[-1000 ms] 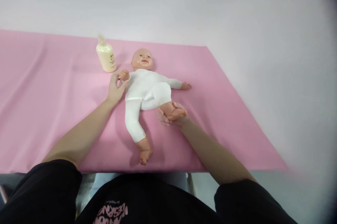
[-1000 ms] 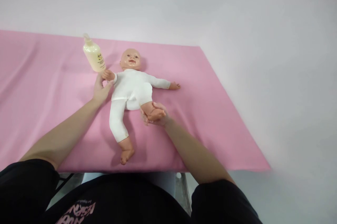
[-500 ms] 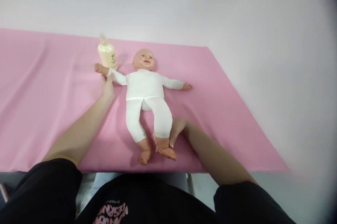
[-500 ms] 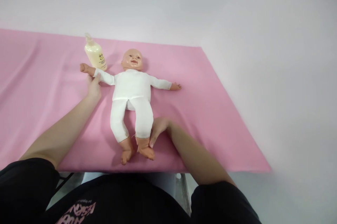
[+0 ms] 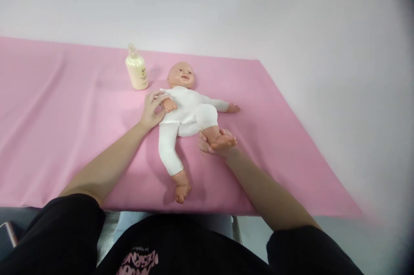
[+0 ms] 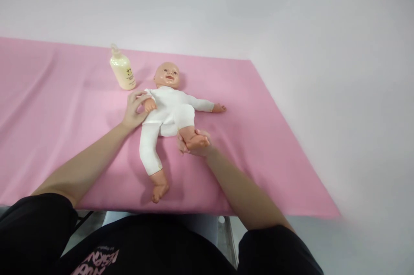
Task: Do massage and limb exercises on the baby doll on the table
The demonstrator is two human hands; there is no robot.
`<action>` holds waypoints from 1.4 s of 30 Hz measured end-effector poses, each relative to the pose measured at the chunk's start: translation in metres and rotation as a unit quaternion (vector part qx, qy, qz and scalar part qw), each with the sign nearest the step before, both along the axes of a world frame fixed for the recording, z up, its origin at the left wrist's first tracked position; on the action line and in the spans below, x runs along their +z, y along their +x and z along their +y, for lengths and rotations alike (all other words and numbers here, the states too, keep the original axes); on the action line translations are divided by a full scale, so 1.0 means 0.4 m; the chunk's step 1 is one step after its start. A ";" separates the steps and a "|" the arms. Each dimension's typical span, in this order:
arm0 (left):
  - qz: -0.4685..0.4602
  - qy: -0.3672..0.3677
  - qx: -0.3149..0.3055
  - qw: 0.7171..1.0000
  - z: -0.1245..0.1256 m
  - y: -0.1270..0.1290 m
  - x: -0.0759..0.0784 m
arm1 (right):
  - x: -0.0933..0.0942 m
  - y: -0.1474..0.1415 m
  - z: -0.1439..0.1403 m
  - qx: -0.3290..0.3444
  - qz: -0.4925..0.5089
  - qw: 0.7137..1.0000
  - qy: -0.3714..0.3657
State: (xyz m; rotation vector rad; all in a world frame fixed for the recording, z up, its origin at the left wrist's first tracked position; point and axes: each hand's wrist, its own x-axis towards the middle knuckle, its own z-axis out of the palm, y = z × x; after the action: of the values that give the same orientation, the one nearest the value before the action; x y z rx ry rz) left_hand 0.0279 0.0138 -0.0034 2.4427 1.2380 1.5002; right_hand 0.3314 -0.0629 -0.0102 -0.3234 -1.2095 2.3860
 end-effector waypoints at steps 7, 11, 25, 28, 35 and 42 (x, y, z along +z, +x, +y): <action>0.112 0.015 -0.033 0.993 -0.014 0.005 0.020 | 0.041 -0.018 -0.008 -0.178 -0.102 0.964 -0.171; 0.098 -0.006 -0.052 0.994 -0.016 0.008 0.024 | 0.032 -0.024 -0.002 -0.183 -0.098 0.964 -0.168; -0.379 -0.140 0.041 0.914 0.069 -0.045 -0.030 | 0.000 0.004 -0.035 0.126 0.000 0.992 -0.018; -0.475 -0.160 0.047 0.864 0.091 -0.060 -0.040 | 0.015 0.006 -0.044 0.193 -0.033 0.981 0.006; -0.519 -0.198 0.076 0.828 0.125 -0.095 -0.069 | 0.026 -0.024 -0.009 0.338 -0.117 0.918 0.170; -0.423 -0.129 0.037 0.896 0.078 -0.054 -0.039 | 0.037 -0.045 -0.022 0.376 -0.035 0.914 0.145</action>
State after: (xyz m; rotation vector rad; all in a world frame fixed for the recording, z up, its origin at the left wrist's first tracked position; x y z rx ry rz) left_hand 0.0063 0.0449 -0.0192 1.3050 1.1984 1.9265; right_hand 0.3135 -0.0717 0.0048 0.2038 -1.9664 2.7451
